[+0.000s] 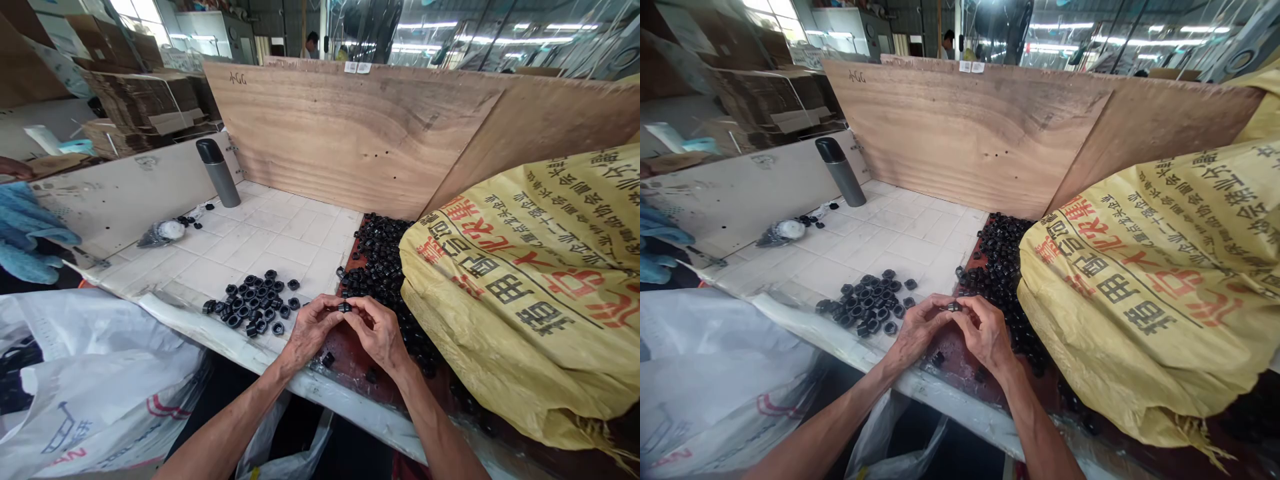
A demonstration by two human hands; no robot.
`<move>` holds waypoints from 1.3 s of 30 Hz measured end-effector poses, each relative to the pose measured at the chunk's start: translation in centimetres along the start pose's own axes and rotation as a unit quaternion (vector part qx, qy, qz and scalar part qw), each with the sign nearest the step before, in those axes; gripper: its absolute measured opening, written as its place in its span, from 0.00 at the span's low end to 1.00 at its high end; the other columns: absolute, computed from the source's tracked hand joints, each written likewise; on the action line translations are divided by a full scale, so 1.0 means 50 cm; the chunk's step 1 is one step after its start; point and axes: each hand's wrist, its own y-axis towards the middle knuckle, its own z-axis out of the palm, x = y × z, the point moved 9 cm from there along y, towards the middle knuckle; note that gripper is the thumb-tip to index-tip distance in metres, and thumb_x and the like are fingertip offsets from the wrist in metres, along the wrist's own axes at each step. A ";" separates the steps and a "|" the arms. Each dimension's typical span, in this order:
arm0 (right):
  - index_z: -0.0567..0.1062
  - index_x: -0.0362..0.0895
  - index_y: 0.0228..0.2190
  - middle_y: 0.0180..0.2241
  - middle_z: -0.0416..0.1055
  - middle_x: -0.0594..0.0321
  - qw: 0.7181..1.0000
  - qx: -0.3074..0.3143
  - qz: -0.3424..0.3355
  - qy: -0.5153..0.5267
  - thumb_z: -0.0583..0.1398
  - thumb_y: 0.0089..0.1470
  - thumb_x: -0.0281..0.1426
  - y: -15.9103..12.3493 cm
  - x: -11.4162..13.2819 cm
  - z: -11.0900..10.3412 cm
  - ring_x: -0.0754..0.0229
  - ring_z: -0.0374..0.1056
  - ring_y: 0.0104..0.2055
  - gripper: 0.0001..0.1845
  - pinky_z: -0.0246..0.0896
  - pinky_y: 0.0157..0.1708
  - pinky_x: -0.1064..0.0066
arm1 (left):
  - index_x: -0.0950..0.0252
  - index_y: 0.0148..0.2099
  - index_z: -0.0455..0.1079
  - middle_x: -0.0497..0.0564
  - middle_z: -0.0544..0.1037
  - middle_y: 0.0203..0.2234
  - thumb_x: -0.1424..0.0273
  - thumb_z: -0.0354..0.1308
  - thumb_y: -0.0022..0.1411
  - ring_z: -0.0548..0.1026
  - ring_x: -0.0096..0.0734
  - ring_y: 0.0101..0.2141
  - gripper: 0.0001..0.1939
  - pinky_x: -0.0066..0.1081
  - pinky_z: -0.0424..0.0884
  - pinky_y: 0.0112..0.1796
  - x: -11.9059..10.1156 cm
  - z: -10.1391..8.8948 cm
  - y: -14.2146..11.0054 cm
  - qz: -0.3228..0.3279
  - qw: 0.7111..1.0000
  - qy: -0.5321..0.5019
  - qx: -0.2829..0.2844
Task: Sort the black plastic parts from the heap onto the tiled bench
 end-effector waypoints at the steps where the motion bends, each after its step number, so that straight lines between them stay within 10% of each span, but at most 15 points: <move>1: 0.75 0.46 0.42 0.36 0.75 0.60 1.000 0.006 -0.001 -0.001 0.59 0.63 0.37 0.000 0.001 0.001 0.59 0.71 0.35 0.10 0.65 0.36 0.72 | 0.63 0.44 0.77 0.52 0.80 0.41 0.65 0.66 0.60 0.77 0.36 0.43 0.10 0.34 0.74 0.47 0.002 -0.002 0.000 0.006 1.000 0.004 -0.001; 14: 0.68 0.46 0.25 0.22 0.69 0.64 0.995 -0.013 0.032 -0.097 0.50 0.68 0.41 -0.002 -0.016 0.019 0.62 0.65 0.24 0.22 0.56 0.28 0.73 | 0.61 0.50 0.74 0.55 0.78 0.44 0.75 0.58 0.67 0.77 0.34 0.46 0.11 0.36 0.74 0.48 -0.045 0.020 -0.025 0.241 0.951 0.192 0.030; 27: 0.69 0.46 0.25 0.19 0.66 0.68 0.995 -0.037 0.096 0.001 0.58 0.61 0.45 -0.002 -0.025 -0.001 0.64 0.62 0.21 0.19 0.55 0.24 0.74 | 0.62 0.45 0.77 0.53 0.80 0.41 0.66 0.63 0.63 0.77 0.37 0.44 0.09 0.34 0.72 0.48 0.000 0.009 -0.003 0.037 0.997 0.062 0.010; 39: 0.76 0.44 0.41 0.34 0.74 0.61 0.995 0.007 0.060 0.081 0.60 0.60 0.37 0.005 -0.024 0.007 0.61 0.73 0.30 0.11 0.67 0.31 0.72 | 0.63 0.45 0.76 0.53 0.79 0.41 0.66 0.65 0.61 0.78 0.37 0.43 0.11 0.34 0.74 0.46 0.010 -0.007 0.001 0.050 0.998 0.029 -0.011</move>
